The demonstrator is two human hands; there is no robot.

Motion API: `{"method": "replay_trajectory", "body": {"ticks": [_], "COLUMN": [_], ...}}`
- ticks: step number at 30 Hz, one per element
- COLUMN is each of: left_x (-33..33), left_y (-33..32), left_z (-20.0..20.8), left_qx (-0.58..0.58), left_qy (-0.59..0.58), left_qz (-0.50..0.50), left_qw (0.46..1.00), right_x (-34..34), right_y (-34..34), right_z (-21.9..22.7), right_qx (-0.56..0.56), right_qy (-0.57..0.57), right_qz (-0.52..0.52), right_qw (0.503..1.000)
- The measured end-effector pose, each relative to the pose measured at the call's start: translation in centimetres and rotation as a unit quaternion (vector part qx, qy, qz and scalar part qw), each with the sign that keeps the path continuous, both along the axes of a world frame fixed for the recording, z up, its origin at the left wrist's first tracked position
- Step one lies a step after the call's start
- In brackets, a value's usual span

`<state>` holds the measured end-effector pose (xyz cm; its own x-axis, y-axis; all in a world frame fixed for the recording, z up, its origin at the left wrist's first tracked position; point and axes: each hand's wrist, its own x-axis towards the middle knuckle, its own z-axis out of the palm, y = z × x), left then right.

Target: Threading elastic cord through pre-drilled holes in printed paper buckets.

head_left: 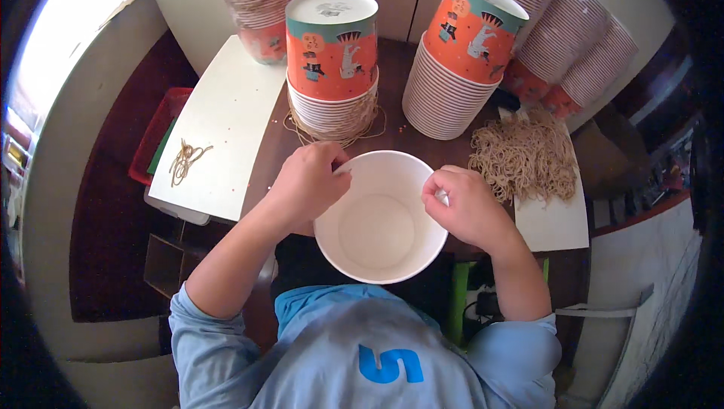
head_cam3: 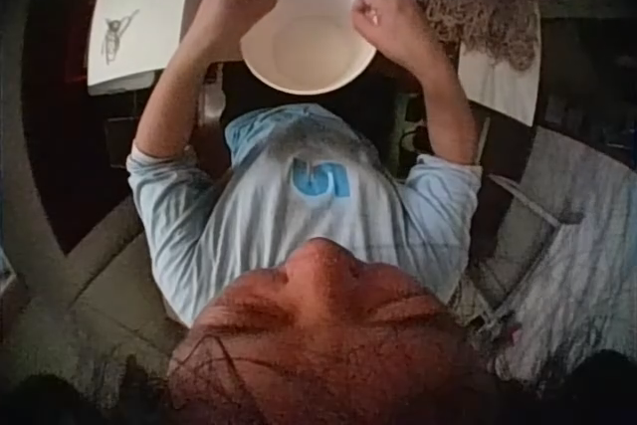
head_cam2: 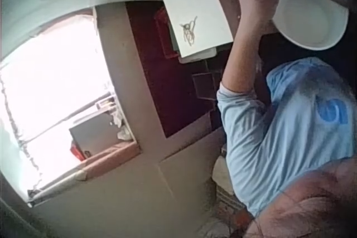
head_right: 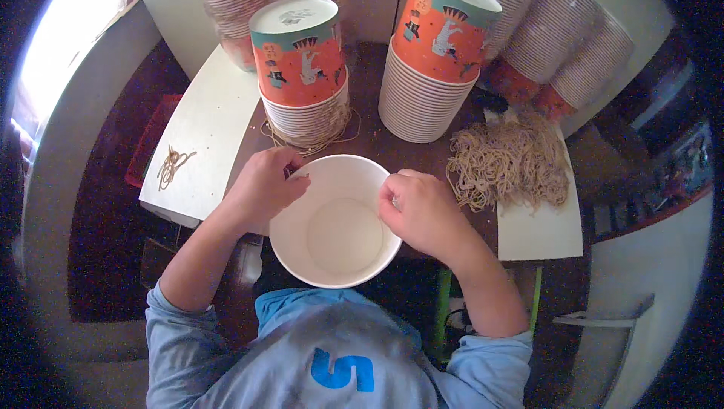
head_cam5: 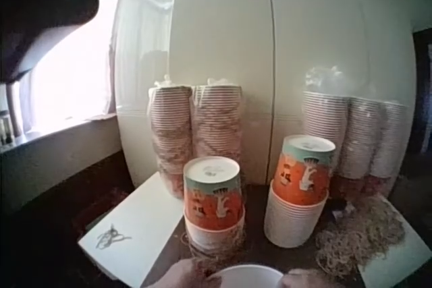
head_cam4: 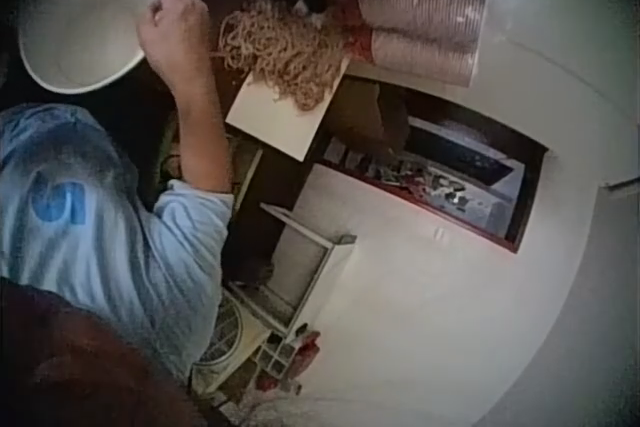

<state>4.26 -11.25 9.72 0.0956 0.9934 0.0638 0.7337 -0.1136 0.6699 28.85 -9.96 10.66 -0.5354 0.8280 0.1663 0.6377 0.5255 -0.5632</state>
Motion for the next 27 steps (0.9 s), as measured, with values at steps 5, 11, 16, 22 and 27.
{"method": "replay_trajectory", "body": {"ticks": [5,11,16,22,27], "left_x": [0.0,0.3,0.0,-0.3,-0.7], "left_y": [-0.4,-2.7,-2.2,-2.0,-1.9], "left_z": [0.5,-1.5,-2.6,-3.3,-3.6], "left_qx": [-0.083,-0.128,-0.115,-0.107,-0.09], "left_qy": [-0.116,-0.347,-0.367,-0.306,-0.307], "left_qz": [-0.038,0.04,0.015,-0.014,-0.025], "left_qw": [0.989,0.928,0.923,0.946,0.947], "right_x": [1.2,0.0,-3.6,-5.6,-6.1], "right_y": [1.6,-0.2,0.6,1.3,1.3], "right_z": [-1.2,1.8,0.6,-1.5,-1.3], "right_qx": [0.027,0.097,-0.057,-0.136,-0.182], "right_qy": [-0.011,0.13,0.077,0.067,0.095], "right_qz": [-0.018,-0.053,0.025,0.006,-0.015], "right_qw": [0.999,0.985,0.995,0.988,0.979]}}
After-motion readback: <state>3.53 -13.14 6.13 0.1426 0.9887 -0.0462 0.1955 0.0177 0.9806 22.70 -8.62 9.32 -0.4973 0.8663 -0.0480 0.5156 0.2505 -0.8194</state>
